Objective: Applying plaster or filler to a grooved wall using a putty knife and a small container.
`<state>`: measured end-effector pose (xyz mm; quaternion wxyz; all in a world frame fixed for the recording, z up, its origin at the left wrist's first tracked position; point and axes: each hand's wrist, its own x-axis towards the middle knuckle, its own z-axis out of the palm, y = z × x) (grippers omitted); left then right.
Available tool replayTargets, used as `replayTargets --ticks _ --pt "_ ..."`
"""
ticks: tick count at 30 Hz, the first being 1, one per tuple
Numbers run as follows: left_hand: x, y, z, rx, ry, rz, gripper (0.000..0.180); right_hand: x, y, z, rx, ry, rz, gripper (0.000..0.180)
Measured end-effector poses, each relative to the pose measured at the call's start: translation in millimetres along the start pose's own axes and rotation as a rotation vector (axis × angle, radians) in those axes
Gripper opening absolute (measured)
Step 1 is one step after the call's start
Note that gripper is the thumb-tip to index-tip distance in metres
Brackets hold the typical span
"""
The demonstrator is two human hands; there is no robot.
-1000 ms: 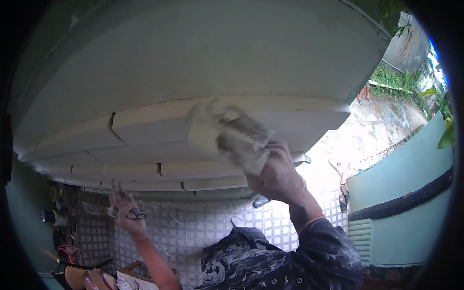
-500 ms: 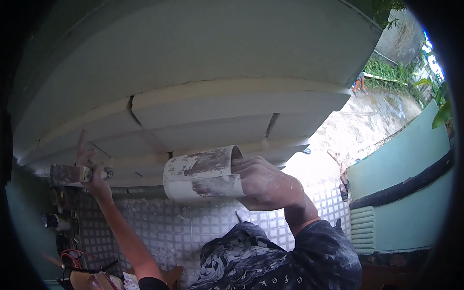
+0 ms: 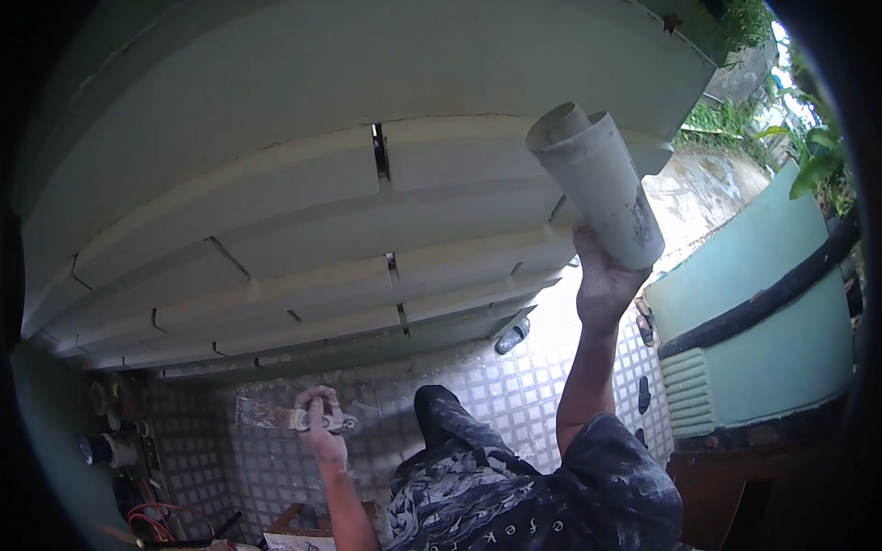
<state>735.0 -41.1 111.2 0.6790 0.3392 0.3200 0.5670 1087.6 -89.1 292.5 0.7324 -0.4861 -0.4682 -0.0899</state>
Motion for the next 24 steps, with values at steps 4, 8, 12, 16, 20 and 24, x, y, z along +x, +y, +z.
replayTargets --ticks 4,8,12,16,20,24 --pt "46 43 -16 0.172 -0.061 0.105 0.016 20 0 45 -0.259 0.133 -0.169 0.041" --pt "91 66 -32 0.222 -0.158 0.143 0.012 38 24 114 -0.913 0.068 -0.437 0.036" --pt "120 79 -57 0.221 -0.147 0.227 0.011 -11 19 142 -0.655 -0.534 -0.249 0.034" --pt "143 82 -101 0.319 -0.094 0.299 0.012 3 -4 158 -0.225 -0.677 -0.373 0.040" --pt "165 90 -132 0.288 -0.108 0.310 0.012 -6 1 188 -0.136 -0.540 -0.251 0.042" --pt "193 99 -162 0.341 -0.141 0.359 0.013 -23 -11 214 -0.059 -0.413 -0.116 0.044"
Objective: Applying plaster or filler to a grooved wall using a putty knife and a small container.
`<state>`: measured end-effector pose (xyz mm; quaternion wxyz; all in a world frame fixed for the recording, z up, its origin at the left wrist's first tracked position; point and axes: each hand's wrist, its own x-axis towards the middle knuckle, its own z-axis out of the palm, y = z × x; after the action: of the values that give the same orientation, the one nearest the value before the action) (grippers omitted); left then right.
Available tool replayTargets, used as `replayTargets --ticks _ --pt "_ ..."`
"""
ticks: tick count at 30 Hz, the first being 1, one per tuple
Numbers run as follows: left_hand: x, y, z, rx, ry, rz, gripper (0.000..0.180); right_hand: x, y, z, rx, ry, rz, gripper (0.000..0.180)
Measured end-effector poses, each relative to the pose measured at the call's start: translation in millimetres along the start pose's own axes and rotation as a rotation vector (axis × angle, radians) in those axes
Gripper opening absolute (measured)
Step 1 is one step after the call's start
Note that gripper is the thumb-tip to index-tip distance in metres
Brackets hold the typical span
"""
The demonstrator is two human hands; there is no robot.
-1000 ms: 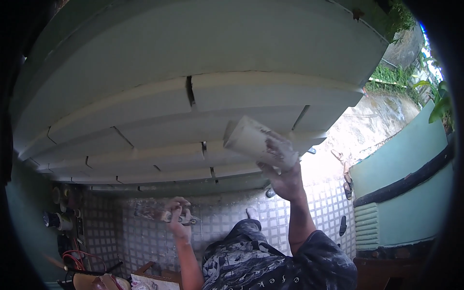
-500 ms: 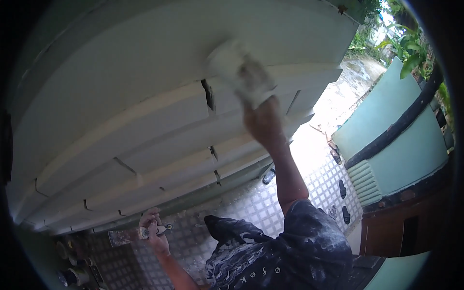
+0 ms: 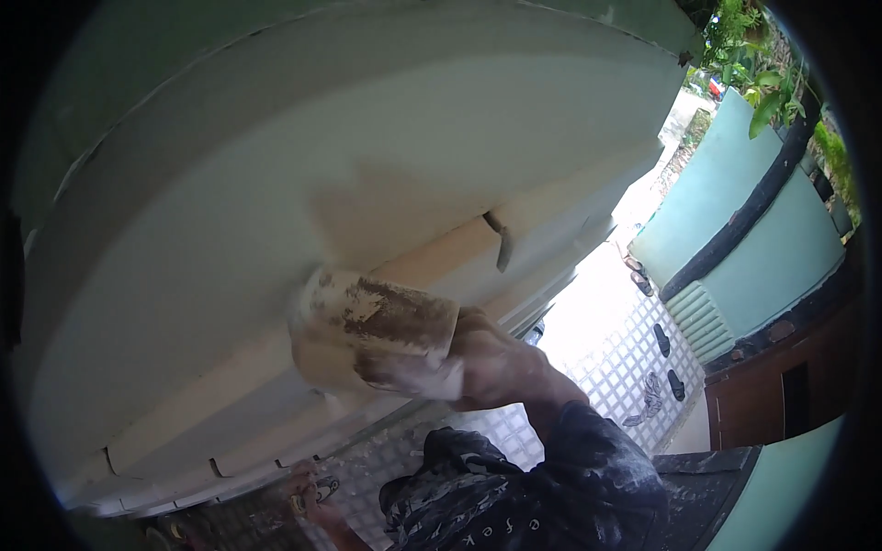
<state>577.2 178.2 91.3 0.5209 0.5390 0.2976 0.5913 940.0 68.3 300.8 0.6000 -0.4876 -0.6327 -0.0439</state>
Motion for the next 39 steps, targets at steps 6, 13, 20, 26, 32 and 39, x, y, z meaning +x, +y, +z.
replayTargets --ticks 6,13,20,26,32,39 --pt "34 22 -41 0.171 0.021 0.119 0.013 11 -28 62 -0.476 0.105 0.012 0.049" --pt "100 88 -94 0.627 -0.038 0.519 0.006 4 -79 150 0.342 -0.421 0.375 0.056" --pt "133 93 -139 0.622 -0.054 0.571 0.008 -10 -90 188 0.535 0.684 0.163 0.056" --pt "125 86 -142 0.504 -0.147 0.561 0.013 4 -63 206 -0.448 0.466 0.097 0.045" --pt "118 87 -144 0.507 -0.189 0.542 0.009 42 -41 135 -0.786 0.948 0.140 0.017" --pt "128 106 -113 0.756 0.095 0.771 0.013 42 -24 138 -0.822 0.344 0.066 0.024"
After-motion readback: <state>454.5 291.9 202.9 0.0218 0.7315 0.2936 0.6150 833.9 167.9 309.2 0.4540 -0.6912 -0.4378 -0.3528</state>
